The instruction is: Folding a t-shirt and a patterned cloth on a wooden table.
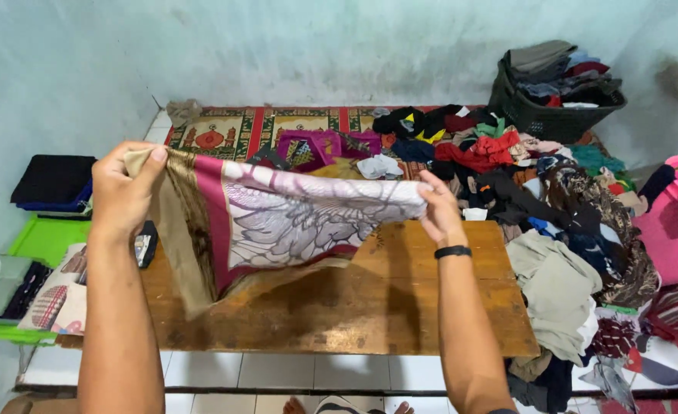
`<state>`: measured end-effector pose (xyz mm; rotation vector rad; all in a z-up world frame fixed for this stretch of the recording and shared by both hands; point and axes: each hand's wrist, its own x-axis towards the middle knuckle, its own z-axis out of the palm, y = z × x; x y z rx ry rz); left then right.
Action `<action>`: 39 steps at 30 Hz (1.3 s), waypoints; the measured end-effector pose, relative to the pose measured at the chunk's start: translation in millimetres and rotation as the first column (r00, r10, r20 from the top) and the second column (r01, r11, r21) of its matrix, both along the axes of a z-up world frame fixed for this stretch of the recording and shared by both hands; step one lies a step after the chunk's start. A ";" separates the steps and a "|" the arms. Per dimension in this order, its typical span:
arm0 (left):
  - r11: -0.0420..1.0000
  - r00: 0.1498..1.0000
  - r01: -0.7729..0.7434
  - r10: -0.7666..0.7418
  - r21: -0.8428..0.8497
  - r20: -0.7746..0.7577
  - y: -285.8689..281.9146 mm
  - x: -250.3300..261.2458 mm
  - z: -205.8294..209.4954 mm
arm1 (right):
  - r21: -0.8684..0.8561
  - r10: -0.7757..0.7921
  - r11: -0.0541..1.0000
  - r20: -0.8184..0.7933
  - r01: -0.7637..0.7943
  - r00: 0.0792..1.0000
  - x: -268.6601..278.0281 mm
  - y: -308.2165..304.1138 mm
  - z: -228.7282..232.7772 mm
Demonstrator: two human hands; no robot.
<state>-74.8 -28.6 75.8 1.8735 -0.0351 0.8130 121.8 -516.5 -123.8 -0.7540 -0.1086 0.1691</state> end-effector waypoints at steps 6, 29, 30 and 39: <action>0.999 0.999 0.025 -0.026 -0.024 -0.033 8.4 19.2 -17.3 | -0.378 -0.139 0.913 0.070 0.155 0.988 26.9 -38.7 71.6; 0.955 0.982 -0.101 0.140 0.277 -0.126 -27.7 -55.7 -99.1 | -0.688 0.089 0.109 0.725 0.717 0.683 -81.9 -96.5 96.5; 0.961 0.983 -0.093 0.131 0.260 -0.132 -28.0 -77.0 -131.0 | -0.733 0.073 0.075 0.680 0.676 0.729 -94.5 -105.8 66.1; 0.954 0.835 -0.177 0.275 0.242 -0.476 -73.6 -191.8 -335.1 | -0.868 0.018 0.196 0.468 0.456 0.884 -188.1 -101.3 -142.7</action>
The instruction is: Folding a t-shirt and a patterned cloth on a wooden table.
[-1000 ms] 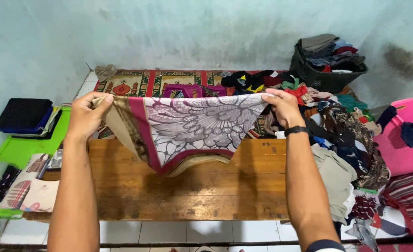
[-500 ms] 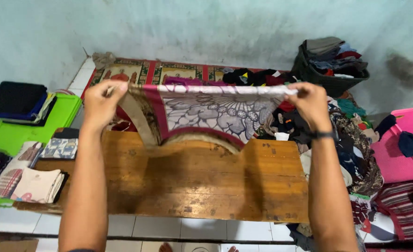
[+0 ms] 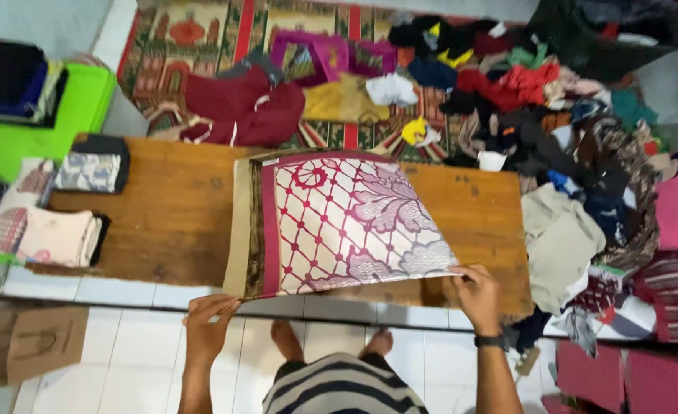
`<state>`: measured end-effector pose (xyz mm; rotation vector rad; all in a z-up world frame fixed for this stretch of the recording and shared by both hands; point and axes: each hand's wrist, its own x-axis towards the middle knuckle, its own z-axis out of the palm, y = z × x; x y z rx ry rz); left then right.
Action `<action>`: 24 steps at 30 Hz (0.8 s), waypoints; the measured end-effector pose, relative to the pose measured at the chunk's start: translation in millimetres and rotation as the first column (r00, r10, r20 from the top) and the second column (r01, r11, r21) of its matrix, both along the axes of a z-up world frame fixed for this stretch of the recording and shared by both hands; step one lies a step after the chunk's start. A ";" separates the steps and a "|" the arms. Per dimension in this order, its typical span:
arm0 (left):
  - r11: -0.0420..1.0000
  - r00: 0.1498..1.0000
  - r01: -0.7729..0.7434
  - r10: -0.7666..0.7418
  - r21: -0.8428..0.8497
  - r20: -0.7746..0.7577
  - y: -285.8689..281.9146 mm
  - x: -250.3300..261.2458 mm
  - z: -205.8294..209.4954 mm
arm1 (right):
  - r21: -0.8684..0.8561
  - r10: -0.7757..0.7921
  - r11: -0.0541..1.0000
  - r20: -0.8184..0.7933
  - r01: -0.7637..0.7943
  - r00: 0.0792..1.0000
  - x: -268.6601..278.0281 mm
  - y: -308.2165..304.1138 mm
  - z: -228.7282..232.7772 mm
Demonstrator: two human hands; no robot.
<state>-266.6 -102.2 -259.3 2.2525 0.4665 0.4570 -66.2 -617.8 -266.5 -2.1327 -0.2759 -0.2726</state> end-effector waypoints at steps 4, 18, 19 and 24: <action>0.998 0.977 0.047 -0.039 0.033 -0.208 -12.2 -18.8 -21.3 | -0.072 -0.008 0.997 -0.159 -0.004 0.987 -24.2 -8.0 -71.4; 0.976 0.942 0.215 -0.218 -0.040 -0.256 -17.1 -44.4 -6.1 | -0.034 0.089 0.992 -0.494 -0.121 0.865 -67.2 -69.1 -86.7; 0.976 0.945 0.214 -0.217 -0.039 -0.245 -16.6 -40.4 -2.3 | -0.071 0.066 0.990 -0.536 -0.123 0.842 -64.6 -69.2 -75.5; 0.974 0.956 0.204 -0.219 -0.095 -0.194 -9.2 -24.1 17.4 | -0.025 0.007 0.999 -0.509 -0.022 0.861 -51.5 -56.7 -21.6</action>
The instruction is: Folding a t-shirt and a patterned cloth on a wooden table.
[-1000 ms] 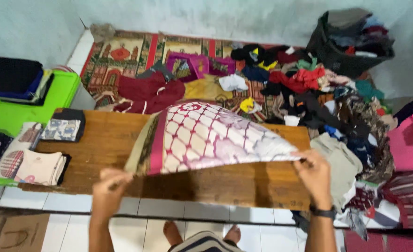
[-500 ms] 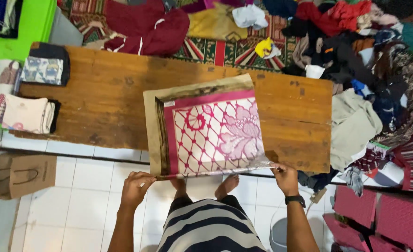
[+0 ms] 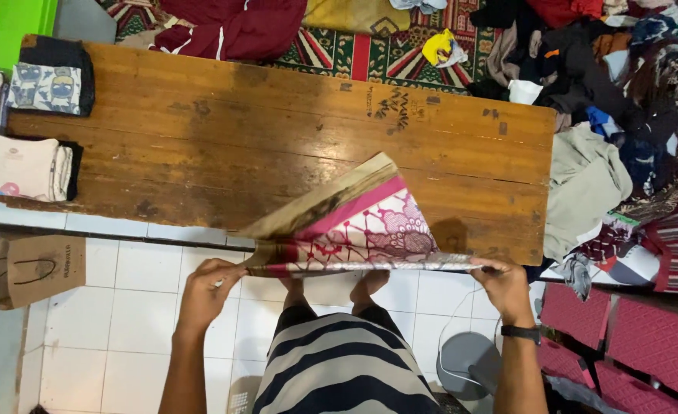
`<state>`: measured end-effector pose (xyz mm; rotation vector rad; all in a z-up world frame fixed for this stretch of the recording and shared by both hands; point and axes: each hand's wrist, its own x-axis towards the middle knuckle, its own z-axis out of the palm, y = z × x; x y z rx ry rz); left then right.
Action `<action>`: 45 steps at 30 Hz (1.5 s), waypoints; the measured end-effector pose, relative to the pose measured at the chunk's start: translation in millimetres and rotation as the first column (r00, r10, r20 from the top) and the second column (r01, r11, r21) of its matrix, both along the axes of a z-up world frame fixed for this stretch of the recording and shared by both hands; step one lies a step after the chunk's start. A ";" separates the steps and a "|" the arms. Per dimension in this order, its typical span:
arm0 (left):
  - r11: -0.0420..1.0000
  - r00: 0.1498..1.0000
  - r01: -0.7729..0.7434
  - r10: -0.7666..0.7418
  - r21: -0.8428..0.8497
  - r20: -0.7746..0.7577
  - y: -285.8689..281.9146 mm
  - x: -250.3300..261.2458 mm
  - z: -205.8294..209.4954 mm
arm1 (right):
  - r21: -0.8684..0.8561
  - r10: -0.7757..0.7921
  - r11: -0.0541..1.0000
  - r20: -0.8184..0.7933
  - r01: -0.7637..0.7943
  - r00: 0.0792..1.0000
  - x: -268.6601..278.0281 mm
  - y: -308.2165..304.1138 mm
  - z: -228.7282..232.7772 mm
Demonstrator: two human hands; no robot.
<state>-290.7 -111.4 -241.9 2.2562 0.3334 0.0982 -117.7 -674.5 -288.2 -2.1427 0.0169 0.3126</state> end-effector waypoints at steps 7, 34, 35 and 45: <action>0.992 0.982 -0.121 0.123 -0.026 0.141 5.0 23.2 67.0 | 0.273 -0.207 0.933 -0.120 0.233 0.971 23.2 24.8 62.6; 0.926 0.837 0.097 -0.274 0.364 0.474 94.5 216.9 266.2 | 0.119 0.211 0.952 0.412 -0.281 0.887 236.9 77.0 256.1; 0.922 0.830 0.088 -0.276 0.376 0.484 93.2 226.3 270.4 | 0.125 0.209 0.950 0.428 -0.287 0.879 243.2 79.7 259.9; 0.998 0.754 -0.045 0.063 -0.044 0.654 50.1 234.0 286.5 | 0.335 -0.147 0.931 0.706 -0.144 0.692 237.4 79.7 290.3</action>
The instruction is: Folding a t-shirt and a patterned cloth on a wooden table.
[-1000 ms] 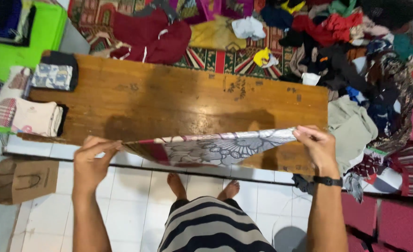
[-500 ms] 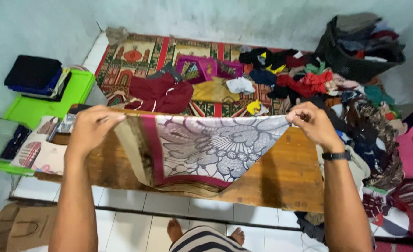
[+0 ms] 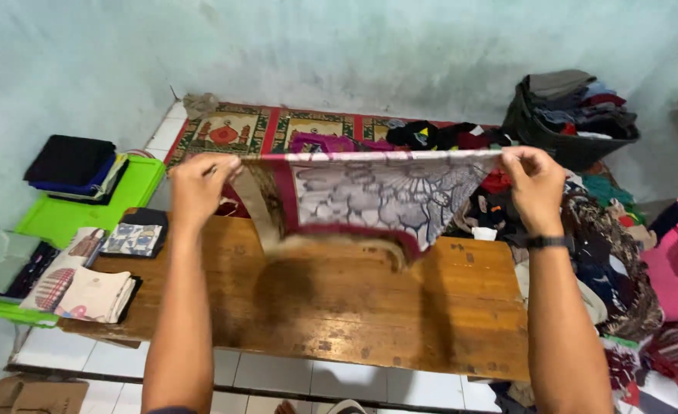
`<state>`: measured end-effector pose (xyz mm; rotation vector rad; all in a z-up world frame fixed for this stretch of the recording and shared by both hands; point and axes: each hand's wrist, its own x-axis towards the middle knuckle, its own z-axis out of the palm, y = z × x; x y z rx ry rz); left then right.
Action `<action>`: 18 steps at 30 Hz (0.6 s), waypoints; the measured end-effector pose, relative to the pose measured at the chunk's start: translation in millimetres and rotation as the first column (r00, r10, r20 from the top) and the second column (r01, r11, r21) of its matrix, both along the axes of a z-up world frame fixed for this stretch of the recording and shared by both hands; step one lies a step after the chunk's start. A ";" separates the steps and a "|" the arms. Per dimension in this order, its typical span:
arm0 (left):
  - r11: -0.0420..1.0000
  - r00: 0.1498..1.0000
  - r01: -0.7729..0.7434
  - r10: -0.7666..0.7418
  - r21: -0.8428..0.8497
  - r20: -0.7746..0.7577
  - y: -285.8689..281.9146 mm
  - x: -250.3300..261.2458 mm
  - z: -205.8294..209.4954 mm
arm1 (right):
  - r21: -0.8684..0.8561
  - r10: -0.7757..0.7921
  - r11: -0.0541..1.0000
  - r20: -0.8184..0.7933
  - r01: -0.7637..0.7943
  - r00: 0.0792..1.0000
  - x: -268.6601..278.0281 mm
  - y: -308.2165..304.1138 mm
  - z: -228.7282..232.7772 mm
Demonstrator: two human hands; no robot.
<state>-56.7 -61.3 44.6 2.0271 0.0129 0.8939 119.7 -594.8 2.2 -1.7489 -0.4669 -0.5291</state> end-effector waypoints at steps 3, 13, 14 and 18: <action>0.989 0.997 -0.025 0.015 0.145 0.071 -4.9 -41.2 -32.4 | -0.032 -0.096 0.995 0.012 0.096 0.995 -51.3 -8.7 -12.8; 0.999 0.944 -0.041 0.051 0.035 -0.327 -24.9 -157.0 -237.5 | 0.012 -0.023 0.999 -0.374 0.030 0.927 -157.0 -36.5 -204.4; 0.999 0.938 -0.041 0.049 0.031 -0.343 -24.2 -159.6 -256.6 | 0.007 -0.024 1.000 -0.389 0.029 0.921 -157.4 -37.9 -229.7; 0.996 0.853 0.044 -0.080 -0.081 -0.515 -25.2 -172.5 -312.3 | 0.024 -0.034 0.998 -0.504 0.053 0.863 -161.2 -46.4 -323.3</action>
